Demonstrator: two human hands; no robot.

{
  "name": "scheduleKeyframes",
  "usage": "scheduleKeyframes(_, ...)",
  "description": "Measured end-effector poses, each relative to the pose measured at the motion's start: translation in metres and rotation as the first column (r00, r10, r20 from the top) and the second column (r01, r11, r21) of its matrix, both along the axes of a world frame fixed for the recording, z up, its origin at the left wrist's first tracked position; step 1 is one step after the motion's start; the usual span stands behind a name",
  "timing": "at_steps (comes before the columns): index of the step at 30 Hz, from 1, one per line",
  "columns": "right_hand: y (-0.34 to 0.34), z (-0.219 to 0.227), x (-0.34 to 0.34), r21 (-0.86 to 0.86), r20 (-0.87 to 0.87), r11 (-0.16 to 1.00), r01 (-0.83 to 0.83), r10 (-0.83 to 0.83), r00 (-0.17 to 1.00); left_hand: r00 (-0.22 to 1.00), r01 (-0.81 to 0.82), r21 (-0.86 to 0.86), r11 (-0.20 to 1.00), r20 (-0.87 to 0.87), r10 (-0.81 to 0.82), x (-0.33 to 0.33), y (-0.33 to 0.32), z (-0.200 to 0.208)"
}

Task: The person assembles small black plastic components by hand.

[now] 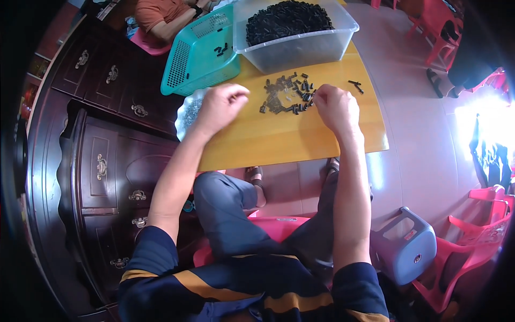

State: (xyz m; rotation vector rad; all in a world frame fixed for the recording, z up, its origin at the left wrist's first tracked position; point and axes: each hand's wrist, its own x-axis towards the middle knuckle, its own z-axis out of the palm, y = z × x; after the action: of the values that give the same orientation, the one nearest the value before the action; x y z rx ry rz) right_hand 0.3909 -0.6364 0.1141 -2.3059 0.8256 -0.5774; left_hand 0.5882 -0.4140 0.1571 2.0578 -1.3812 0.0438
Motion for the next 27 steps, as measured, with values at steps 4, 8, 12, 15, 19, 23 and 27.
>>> scheduleKeyframes(4, -0.001, -0.002, -0.001, 0.006, -0.082, 1.000, -0.007, 0.007, 0.997, 0.995, 0.055, 0.057, 0.997, 0.081, -0.059, -0.017, -0.026, -0.028)
scheduleKeyframes(8, -0.003, -0.003, -0.002, -0.001, -0.165, 1.000, 0.002, -0.003, 0.986, 0.982, 0.082, 0.110, 0.991, 0.164, -0.099, -0.019, -0.054, -0.037)
scheduleKeyframes(12, -0.004, -0.002, -0.003, 0.008, -0.188, 1.000, 0.002, 0.000, 0.982, 0.963, 0.142, 0.140, 0.980, 0.208, -0.169, -0.022, -0.073, -0.043)
scheduleKeyframes(15, -0.005, -0.002, -0.003, -0.006, -0.182, 1.000, -0.011, 0.010, 0.983, 0.940, 0.167, 0.209, 0.963, 0.261, -0.220, -0.018, -0.082, -0.045)
scheduleKeyframes(19, -0.004, -0.001, -0.005, -0.001, -0.146, 1.000, -0.018, 0.017, 0.989, 0.916, 0.157, 0.315, 0.936, 0.309, -0.258, -0.012, -0.089, -0.047)
scheduleKeyframes(23, 0.000, 0.005, -0.002, 0.009, -0.078, 0.999, -0.034, 0.035, 0.996, 0.911, 0.180, 0.295, 0.939, 0.310, -0.272, -0.007, -0.092, -0.043)
scheduleKeyframes(27, 0.003, 0.008, 0.003, 0.090, 0.017, 0.994, -0.065, 0.064, 0.998, 0.952, 0.127, 0.167, 0.978, 0.258, -0.167, -0.021, -0.088, -0.018)
